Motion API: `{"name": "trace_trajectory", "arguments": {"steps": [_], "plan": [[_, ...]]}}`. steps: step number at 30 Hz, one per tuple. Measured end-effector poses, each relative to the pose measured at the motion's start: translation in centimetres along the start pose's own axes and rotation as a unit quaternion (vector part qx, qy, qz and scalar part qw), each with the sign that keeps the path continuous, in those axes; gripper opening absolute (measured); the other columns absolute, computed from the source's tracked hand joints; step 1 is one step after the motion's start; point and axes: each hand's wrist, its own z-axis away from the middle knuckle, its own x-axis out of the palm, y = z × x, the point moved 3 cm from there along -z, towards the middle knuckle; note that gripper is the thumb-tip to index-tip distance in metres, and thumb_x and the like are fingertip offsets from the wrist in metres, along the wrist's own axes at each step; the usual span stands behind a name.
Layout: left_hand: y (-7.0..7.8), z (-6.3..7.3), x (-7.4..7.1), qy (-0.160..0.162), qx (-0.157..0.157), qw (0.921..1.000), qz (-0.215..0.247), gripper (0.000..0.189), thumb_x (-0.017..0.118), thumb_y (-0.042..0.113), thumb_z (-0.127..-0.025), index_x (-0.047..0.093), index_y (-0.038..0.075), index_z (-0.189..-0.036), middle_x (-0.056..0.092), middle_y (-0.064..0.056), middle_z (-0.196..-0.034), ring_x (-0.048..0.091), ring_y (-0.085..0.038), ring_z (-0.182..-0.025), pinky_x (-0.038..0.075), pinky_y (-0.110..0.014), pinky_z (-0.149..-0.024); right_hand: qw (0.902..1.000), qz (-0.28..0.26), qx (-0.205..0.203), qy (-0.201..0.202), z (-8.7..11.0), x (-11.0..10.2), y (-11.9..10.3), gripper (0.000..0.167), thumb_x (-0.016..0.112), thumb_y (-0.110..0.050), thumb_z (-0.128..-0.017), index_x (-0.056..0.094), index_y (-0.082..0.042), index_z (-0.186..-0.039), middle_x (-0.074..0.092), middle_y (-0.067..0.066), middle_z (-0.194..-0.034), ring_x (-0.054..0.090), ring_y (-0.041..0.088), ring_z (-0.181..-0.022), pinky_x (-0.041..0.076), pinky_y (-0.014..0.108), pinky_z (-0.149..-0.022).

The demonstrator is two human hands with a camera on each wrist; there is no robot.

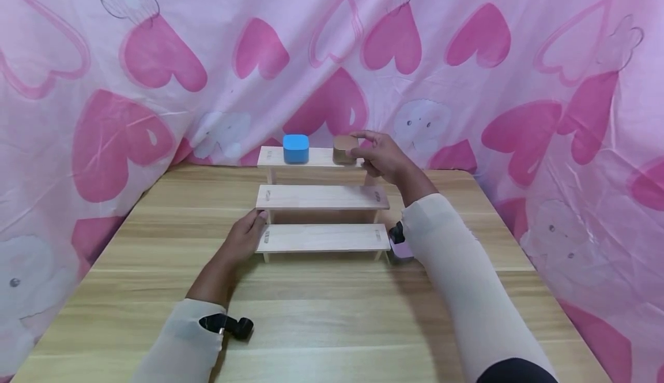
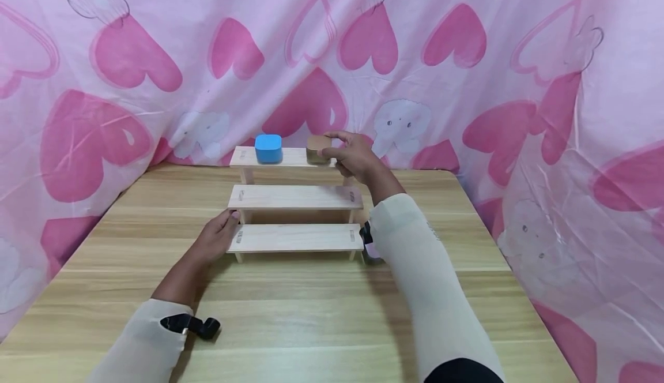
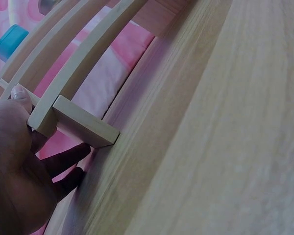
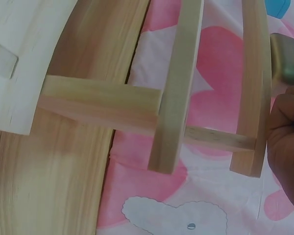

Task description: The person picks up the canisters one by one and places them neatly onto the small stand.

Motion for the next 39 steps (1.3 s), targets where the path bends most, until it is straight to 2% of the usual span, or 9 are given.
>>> {"name": "trace_trajectory", "arguments": {"steps": [6,12,14,18,22,25,31,33,39], "plan": [[0.08,-0.05,0.1,0.008,0.009,0.9999,-0.011,0.054,0.029,0.055,-0.119,0.057,0.009,-0.124,0.06,-0.022,-0.147,0.054,-0.04,-0.136,0.044,-0.061,-0.117,0.9999,-0.007,-0.007,0.003,0.02,0.15,-0.16,0.055,0.077,-0.018,-0.102,0.062,-0.025,-0.154,0.049,-0.002,-0.066,0.031,0.014,-0.049,0.028,0.026,-0.046],[-0.03,-0.08,0.08,0.004,0.007,1.0,-0.002,0.058,0.029,0.056,-0.119,0.057,0.009,-0.138,0.054,-0.022,-0.161,0.047,-0.044,-0.153,0.035,-0.067,-0.128,0.9999,-0.008,0.007,-0.001,0.22,0.14,-0.35,0.058,0.078,-0.018,-0.102,0.06,-0.025,-0.157,0.047,-0.003,-0.064,0.031,0.013,-0.049,0.028,0.025,-0.047],[0.02,-0.05,0.08,0.003,0.008,1.0,-0.002,0.059,0.028,0.056,-0.118,0.057,0.008,-0.139,0.053,-0.022,-0.162,0.045,-0.044,-0.155,0.034,-0.067,-0.129,0.9999,-0.004,0.011,-0.005,0.26,0.09,-0.39,0.06,0.078,-0.019,-0.102,0.058,-0.024,-0.159,0.045,-0.004,-0.063,0.031,0.013,-0.049,0.027,0.025,-0.047],[0.02,0.05,0.06,-0.001,0.003,1.0,-0.002,0.062,0.028,0.057,-0.118,0.053,0.012,-0.151,0.048,-0.022,-0.168,0.04,-0.046,-0.16,0.031,-0.067,-0.131,0.9999,0.008,0.013,-0.009,0.24,0.02,-0.5,0.062,0.077,-0.02,-0.103,0.055,-0.023,-0.161,0.044,-0.004,-0.063,0.032,0.013,-0.049,0.028,0.025,-0.047],[0.01,0.09,0.1,-0.005,-0.001,1.0,-0.004,0.065,0.027,0.058,-0.118,0.048,0.014,-0.16,0.044,-0.022,-0.171,0.037,-0.047,-0.161,0.03,-0.068,-0.132,0.9996,0.019,0.018,-0.007,0.17,-0.02,-0.46,0.061,0.077,-0.021,-0.103,0.057,-0.027,-0.16,0.04,-0.004,-0.061,0.033,0.014,-0.049,0.03,0.025,-0.047],[-0.02,0.07,0.12,-0.006,-0.001,1.0,-0.004,0.065,0.027,0.057,-0.118,0.047,0.014,-0.162,0.042,-0.022,-0.173,0.036,-0.047,-0.162,0.029,-0.068,-0.132,0.9992,0.032,0.023,-0.005,0.15,-0.1,-0.32,0.06,0.077,-0.023,-0.103,0.057,-0.03,-0.16,0.039,-0.004,-0.059,0.034,0.015,-0.049,0.031,0.026,-0.047],[0.06,-0.02,0.09,-0.003,-0.002,1.0,-0.004,0.061,0.028,0.055,-0.119,0.052,0.011,-0.154,0.046,-0.022,-0.17,0.04,-0.046,-0.16,0.03,-0.067,-0.132,0.9988,0.045,0.015,-0.009,0.27,-0.04,-0.15,0.061,0.076,-0.025,-0.105,0.054,-0.031,-0.161,0.039,-0.004,-0.057,0.033,0.015,-0.047,0.03,0.026,-0.047],[0.16,0.03,0.05,-0.005,-0.005,1.0,-0.004,0.061,0.028,0.054,-0.119,0.05,0.012,-0.157,0.044,-0.022,-0.171,0.037,-0.046,-0.162,0.029,-0.066,-0.133,0.9989,0.044,0.012,-0.012,0.33,0.03,-0.2,0.062,0.076,-0.024,-0.105,0.053,-0.032,-0.161,0.039,-0.004,-0.056,0.033,0.014,-0.047,0.029,0.026,-0.047],[0.13,0.03,-0.03,-0.005,-0.009,1.0,0.001,0.062,0.029,0.055,-0.119,0.051,0.012,-0.157,0.044,-0.021,-0.171,0.037,-0.045,-0.162,0.028,-0.066,-0.133,0.9987,0.048,0.008,-0.018,0.3,-0.09,-0.11,0.08,0.079,-0.025,-0.102,0.039,-0.04,-0.169,0.041,-0.004,-0.058,0.033,0.014,-0.048,0.03,0.026,-0.047]]}}
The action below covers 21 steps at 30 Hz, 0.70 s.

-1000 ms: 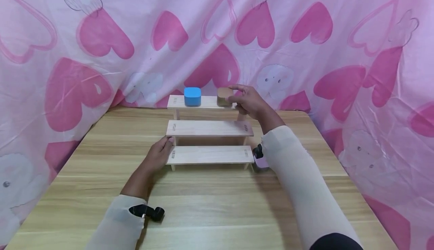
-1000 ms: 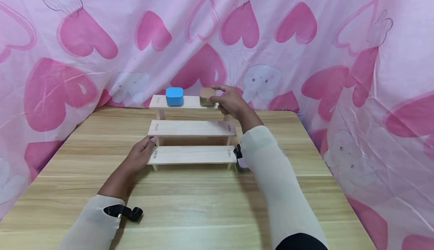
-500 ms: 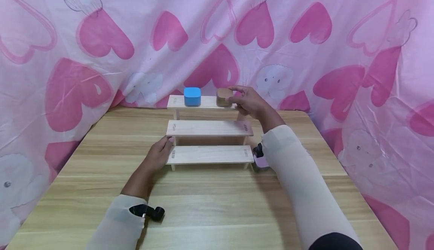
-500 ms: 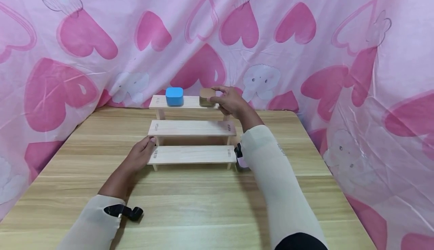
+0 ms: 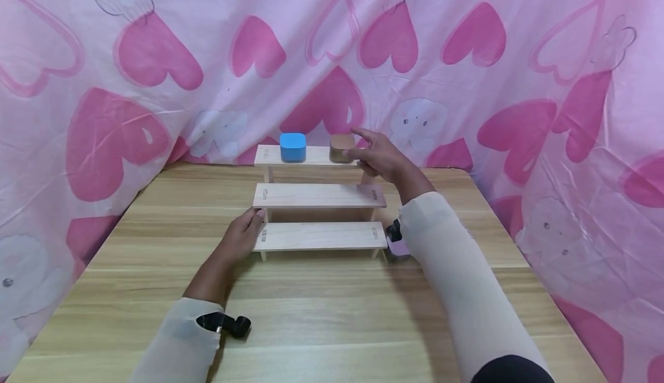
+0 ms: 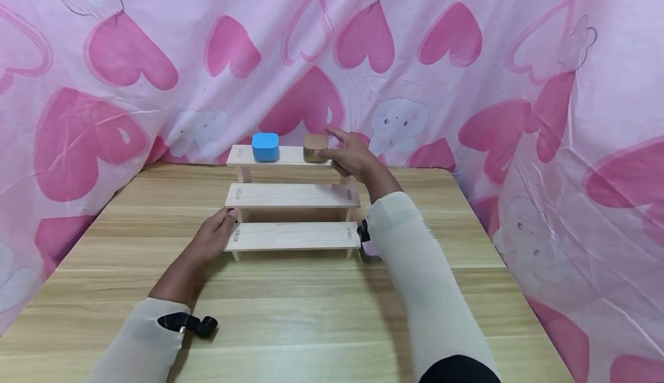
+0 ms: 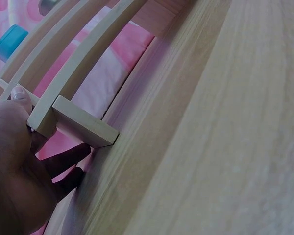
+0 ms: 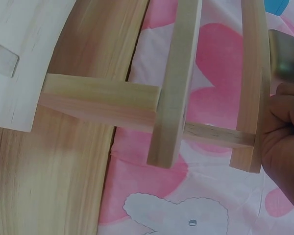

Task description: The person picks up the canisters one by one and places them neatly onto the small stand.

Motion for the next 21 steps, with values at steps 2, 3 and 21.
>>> {"name": "trace_trajectory", "arguments": {"steps": [2,3,21], "plan": [[0.0,0.0,0.0,0.001,0.0,1.0,-0.001,0.061,0.03,0.055,-0.119,0.051,0.012,-0.157,0.045,-0.021,-0.171,0.038,-0.044,-0.162,0.029,-0.066,-0.133,1.0,-0.005,0.001,-0.002,-0.1,-0.1,0.1,0.087,0.082,-0.023,-0.1,0.033,-0.04,-0.171,0.043,-0.003,-0.06,0.033,0.013,-0.048,0.03,0.027,-0.048],[0.0,0.0,0.0,0.001,0.001,1.0,-0.001,0.061,0.03,0.055,-0.119,0.051,0.012,-0.157,0.044,-0.021,-0.171,0.038,-0.045,-0.162,0.029,-0.066,-0.133,1.0,-0.005,0.002,-0.004,-0.1,-0.1,0.1,0.09,0.082,-0.023,-0.099,0.031,-0.04,-0.172,0.045,-0.003,-0.06,0.033,0.014,-0.048,0.03,0.027,-0.048],[-0.5,-0.1,0.0,0.006,0.006,0.9999,-0.008,0.063,0.028,0.057,-0.118,0.053,0.013,-0.155,0.048,-0.022,-0.169,0.042,-0.046,-0.158,0.033,-0.067,-0.13,0.9988,0.037,0.029,-0.011,1.3,-1.4,0.6,0.1,0.081,-0.016,-0.098,0.02,-0.032,-0.175,0.038,-0.004,-0.056,0.032,0.015,-0.049,0.032,0.03,-0.05]]}}
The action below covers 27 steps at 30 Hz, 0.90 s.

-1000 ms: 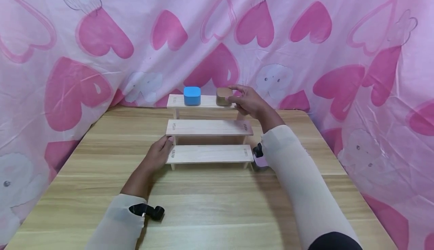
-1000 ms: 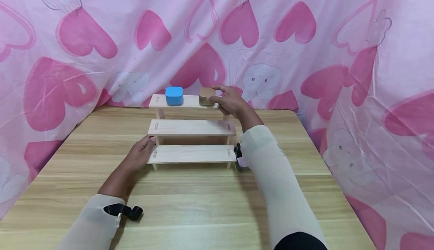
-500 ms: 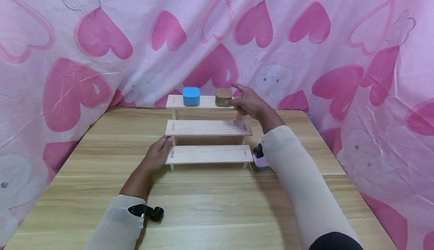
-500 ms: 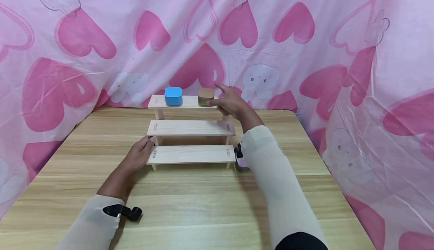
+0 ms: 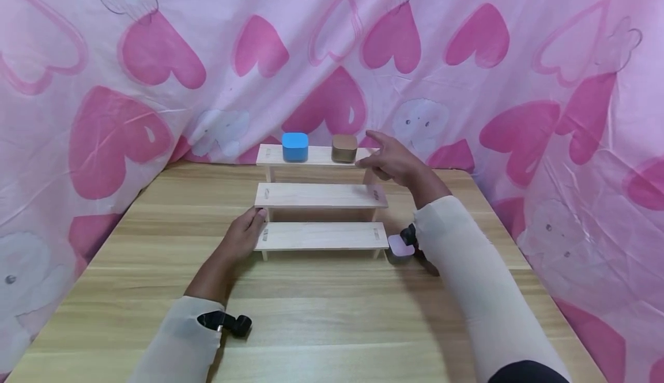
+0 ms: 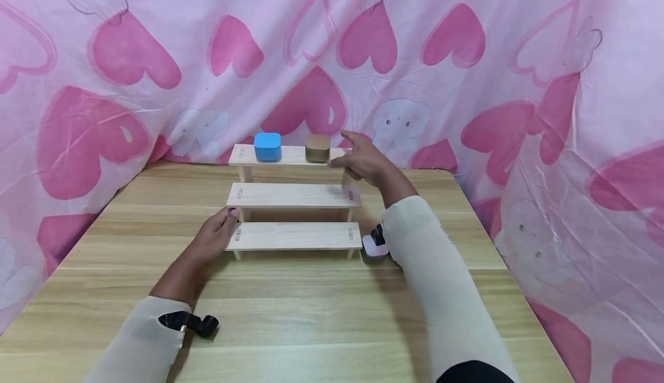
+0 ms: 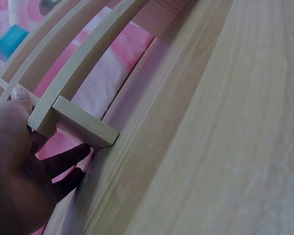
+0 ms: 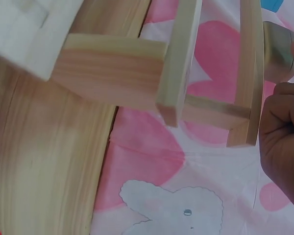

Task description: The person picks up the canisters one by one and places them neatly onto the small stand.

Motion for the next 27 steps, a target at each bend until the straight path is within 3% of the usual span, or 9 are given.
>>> {"name": "trace_trajectory", "arguments": {"steps": [9,15,19,27], "plan": [[0.1,-0.2,0.3,0.009,0.013,0.9999,-0.002,0.056,0.029,0.055,-0.119,0.059,0.008,-0.124,0.06,-0.021,-0.148,0.054,-0.038,-0.135,0.044,-0.061,-0.117,0.9997,0.001,-0.021,-0.012,1.6,-1.3,1.3,0.096,0.078,-0.009,-0.098,0.026,-0.035,-0.174,0.032,-0.005,-0.054,0.029,0.014,-0.047,0.028,0.029,-0.048],[0.0,-0.2,0.2,0.005,0.008,1.0,-0.002,0.061,0.028,0.057,-0.118,0.057,0.009,-0.143,0.054,-0.021,-0.161,0.049,-0.041,-0.149,0.037,-0.066,-0.126,0.9997,0.021,0.002,0.011,2.6,-2.8,2.1,0.097,0.082,-0.017,-0.097,0.026,-0.037,-0.174,0.034,-0.005,-0.056,0.031,0.014,-0.048,0.031,0.027,-0.048],[-0.1,-0.1,0.1,0.001,0.004,1.0,0.0,0.065,0.028,0.057,-0.118,0.048,0.013,-0.162,0.046,-0.021,-0.17,0.041,-0.044,-0.16,0.03,-0.067,-0.132,0.9983,0.043,0.029,0.027,3.4,-3.7,2.8,0.094,0.078,-0.024,-0.101,0.022,-0.027,-0.176,0.042,-0.003,-0.059,0.036,0.015,-0.047,0.037,0.028,-0.047],[0.0,0.0,0.1,0.001,0.006,1.0,0.002,0.064,0.028,0.056,-0.119,0.049,0.011,-0.16,0.047,-0.022,-0.169,0.042,-0.044,-0.158,0.031,-0.066,-0.132,0.9975,0.051,0.044,0.018,4.9,-4.3,4.8,0.078,0.073,-0.026,-0.105,0.033,-0.018,-0.172,0.041,-0.003,-0.056,0.034,0.015,-0.046,0.034,0.028,-0.046]]}}
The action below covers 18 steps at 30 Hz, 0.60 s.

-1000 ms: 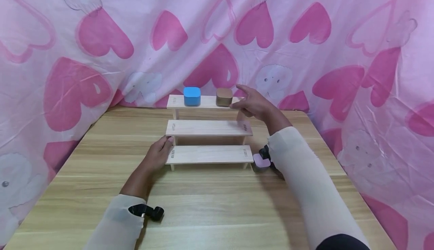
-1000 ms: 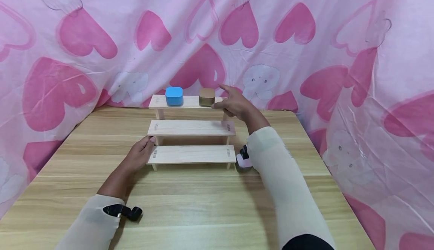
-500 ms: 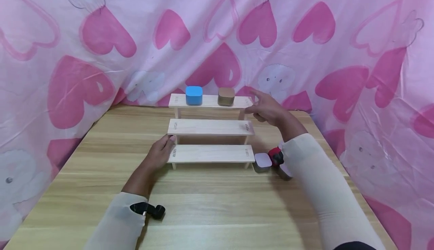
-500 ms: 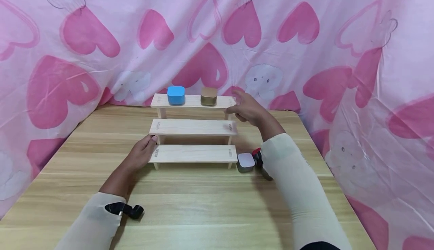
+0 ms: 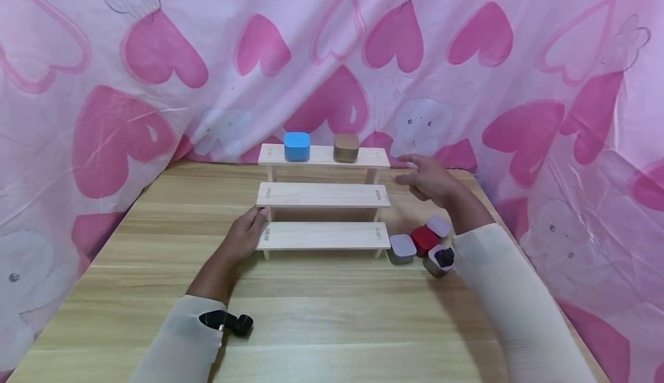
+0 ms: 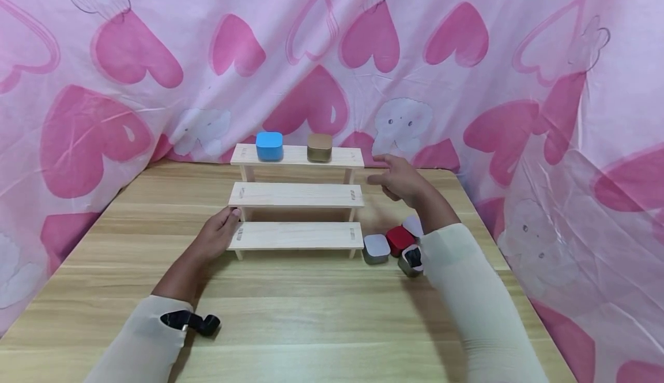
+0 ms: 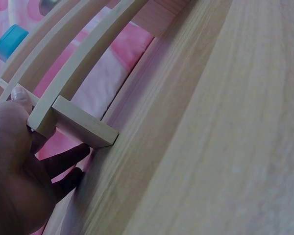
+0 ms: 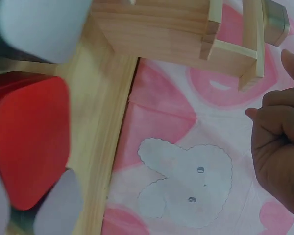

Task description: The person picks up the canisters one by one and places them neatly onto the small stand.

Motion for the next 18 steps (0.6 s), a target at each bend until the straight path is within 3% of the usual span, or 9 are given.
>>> {"name": "trace_trajectory", "arguments": {"steps": [3,14,16,18], "plan": [[0.1,-0.1,0.1,-0.006,0.001,1.0,-0.002,0.065,0.027,0.055,-0.119,0.043,0.013,-0.166,0.043,-0.022,-0.172,0.038,-0.045,-0.161,0.028,-0.066,-0.133,0.9998,0.02,0.008,-0.005,0.8,-0.1,0.7,0.076,0.073,-0.026,-0.104,0.036,-0.015,-0.17,0.04,-0.003,-0.056,0.033,0.015,-0.046,0.033,0.029,-0.046],[0.1,0.0,0.0,0.0,0.0,1.0,0.004,0.062,0.028,0.055,-0.119,0.051,0.012,-0.157,0.047,-0.022,-0.168,0.044,-0.044,-0.156,0.032,-0.066,-0.131,0.9903,0.13,0.049,0.007,3.5,0.4,2.2,0.068,0.075,-0.037,-0.103,0.049,-0.009,-0.16,0.042,-0.002,-0.058,0.037,0.017,-0.049,0.04,0.03,-0.049],[0.2,-0.1,0.1,0.002,0.002,1.0,0.004,0.061,0.029,0.056,-0.118,0.055,0.009,-0.148,0.052,-0.022,-0.163,0.048,-0.043,-0.149,0.037,-0.065,-0.127,0.9887,0.139,0.055,0.014,4.0,0.3,2.8,0.065,0.074,-0.035,-0.104,0.052,-0.008,-0.158,0.043,0.0,-0.062,0.038,0.017,-0.05,0.042,0.029,-0.05],[0.2,-0.1,0.1,0.002,0.003,1.0,0.002,0.061,0.029,0.056,-0.119,0.055,0.009,-0.148,0.052,-0.023,-0.162,0.049,-0.043,-0.149,0.037,-0.065,-0.126,0.9875,0.146,0.056,0.021,4.5,0.2,3.3,0.062,0.074,-0.034,-0.104,0.054,-0.005,-0.156,0.051,0.002,-0.074,0.04,0.016,-0.053,0.044,0.03,-0.052]]}}
